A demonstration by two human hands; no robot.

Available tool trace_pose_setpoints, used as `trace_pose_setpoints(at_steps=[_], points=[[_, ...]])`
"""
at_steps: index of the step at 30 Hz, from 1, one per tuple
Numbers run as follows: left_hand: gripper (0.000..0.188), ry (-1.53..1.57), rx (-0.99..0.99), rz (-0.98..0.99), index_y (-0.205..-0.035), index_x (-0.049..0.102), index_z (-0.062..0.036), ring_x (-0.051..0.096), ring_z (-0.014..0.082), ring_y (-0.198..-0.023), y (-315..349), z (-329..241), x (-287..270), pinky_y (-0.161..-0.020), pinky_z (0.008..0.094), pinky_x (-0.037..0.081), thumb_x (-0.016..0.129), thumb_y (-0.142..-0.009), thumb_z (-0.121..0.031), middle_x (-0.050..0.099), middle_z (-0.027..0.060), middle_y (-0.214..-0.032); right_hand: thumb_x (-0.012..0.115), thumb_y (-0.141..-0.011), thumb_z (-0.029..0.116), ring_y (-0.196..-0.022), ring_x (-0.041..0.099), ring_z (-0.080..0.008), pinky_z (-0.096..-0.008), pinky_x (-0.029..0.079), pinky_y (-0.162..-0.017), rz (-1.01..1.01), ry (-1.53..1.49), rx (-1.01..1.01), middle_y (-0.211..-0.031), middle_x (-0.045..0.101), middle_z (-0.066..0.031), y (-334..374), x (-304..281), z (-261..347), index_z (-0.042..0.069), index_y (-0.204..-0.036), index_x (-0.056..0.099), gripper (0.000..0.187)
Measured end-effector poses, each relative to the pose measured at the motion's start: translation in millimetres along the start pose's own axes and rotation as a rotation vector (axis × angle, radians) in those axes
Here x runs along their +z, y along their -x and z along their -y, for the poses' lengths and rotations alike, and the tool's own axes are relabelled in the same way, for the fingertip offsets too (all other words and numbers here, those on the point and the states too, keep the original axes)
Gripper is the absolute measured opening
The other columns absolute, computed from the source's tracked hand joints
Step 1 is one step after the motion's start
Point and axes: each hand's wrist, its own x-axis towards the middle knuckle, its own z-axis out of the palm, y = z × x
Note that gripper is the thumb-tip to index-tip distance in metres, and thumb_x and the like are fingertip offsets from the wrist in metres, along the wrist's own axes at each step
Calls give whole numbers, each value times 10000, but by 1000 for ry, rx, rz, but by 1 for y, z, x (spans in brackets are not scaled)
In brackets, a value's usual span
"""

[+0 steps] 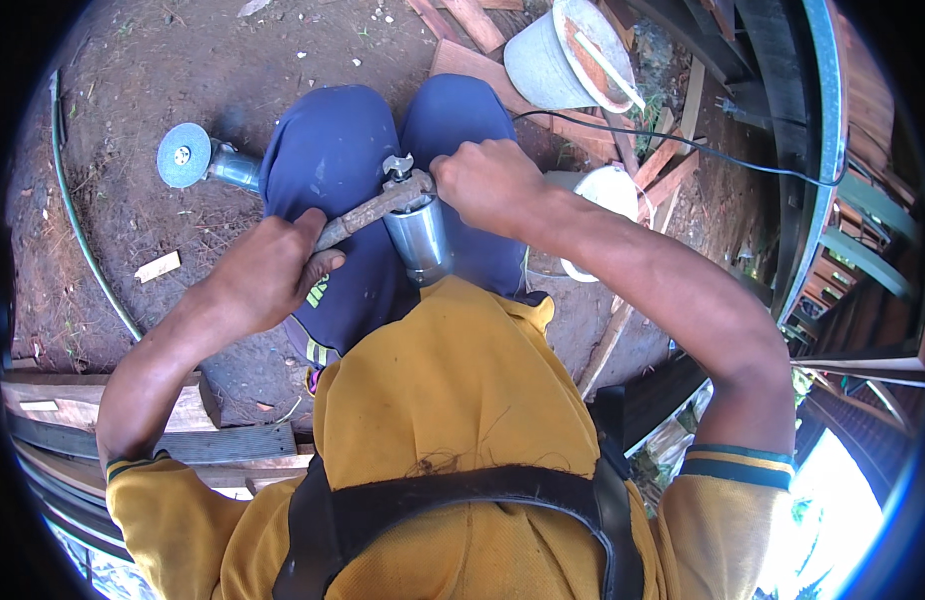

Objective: The person uses an angle grinder to cut a metal rod, then assembles a pneumatic spray gun by attaching the rod and connecting an air hose. Another person assists by tightening a fitting on the spray gun.

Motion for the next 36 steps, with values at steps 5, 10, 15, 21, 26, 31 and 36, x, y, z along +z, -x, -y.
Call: trace_pose_setpoints(at_steps=[5, 10, 15, 21, 26, 31, 36], points=[[355, 16, 9, 12, -1039, 580, 73, 742, 488, -800, -3, 1, 1, -711, 555, 595, 634, -1080, -275, 699, 288, -775, 651, -850, 18, -793, 764, -421, -532, 615, -713, 0, 5, -35, -806, 746, -218, 0, 1, -5, 24, -984, 706, 145], [347, 48, -11, 30, -1033, 580, 74, 743, 482, -787, -3, 2, 0, -702, 544, 601, 645, -1074, -265, 698, 282, -764, 655, -849, 13, -793, 763, -421, -532, 615, -717, 12, 0, -43, -809, 747, -218, -3, -1, -7, 22, -997, 705, 157], [330, 11, 37, -13, -1032, 585, 66, 754, 467, -789, -3, 4, -1, -696, 544, 602, 657, -1066, -255, 706, 271, -765, 674, -832, 9, -828, 774, -416, -519, 621, -733, 39, 2, -4, -871, 775, -211, -3, -3, -5, 27, -1008, 731, 186], [325, 18, 60, -9, -1033, 584, 76, 754, 471, -784, -3, 9, 1, -697, 544, 602, 674, -1055, -236, 701, 272, -748, 628, -880, 41, -764, 752, -428, -541, 608, -707, 8, -2, -44, -769, 731, -225, -3, 0, -6, 24, -985, 694, 125], [319, 16, 109, -9, -1037, 582, 80, 751, 472, -768, -4, 17, 4, -692, 543, 601, 675, -1054, -225, 695, 271, -734, 634, -865, 26, -763, 754, -427, -541, 610, -706, 9, -11, -24, -769, 731, -222, 0, 2, -7, 21, -983, 694, 132], [376, 11, 62, 12, -1059, 590, 61, 748, 459, -736, -4, 11, -4, -646, 540, 593, 621, -1088, -312, 695, 264, -728, 655, -847, 24, -803, 761, -430, -544, 610, -726, 57, -30, 35, -823, 741, -243, 2, -14, 5, 8, -1011, 696, 170], [445, -16, -11, -55, -1063, 600, 36, 738, 463, -719, 23, -9, -1, -620, 556, 583, 573, -1105, -406, 692, 251, -713, 641, -883, 76, -892, 758, -477, -556, 602, -822, 219, -277, 168, -920, 753, -299, 24, -35, 33, -76, -1059, 652, 233]])
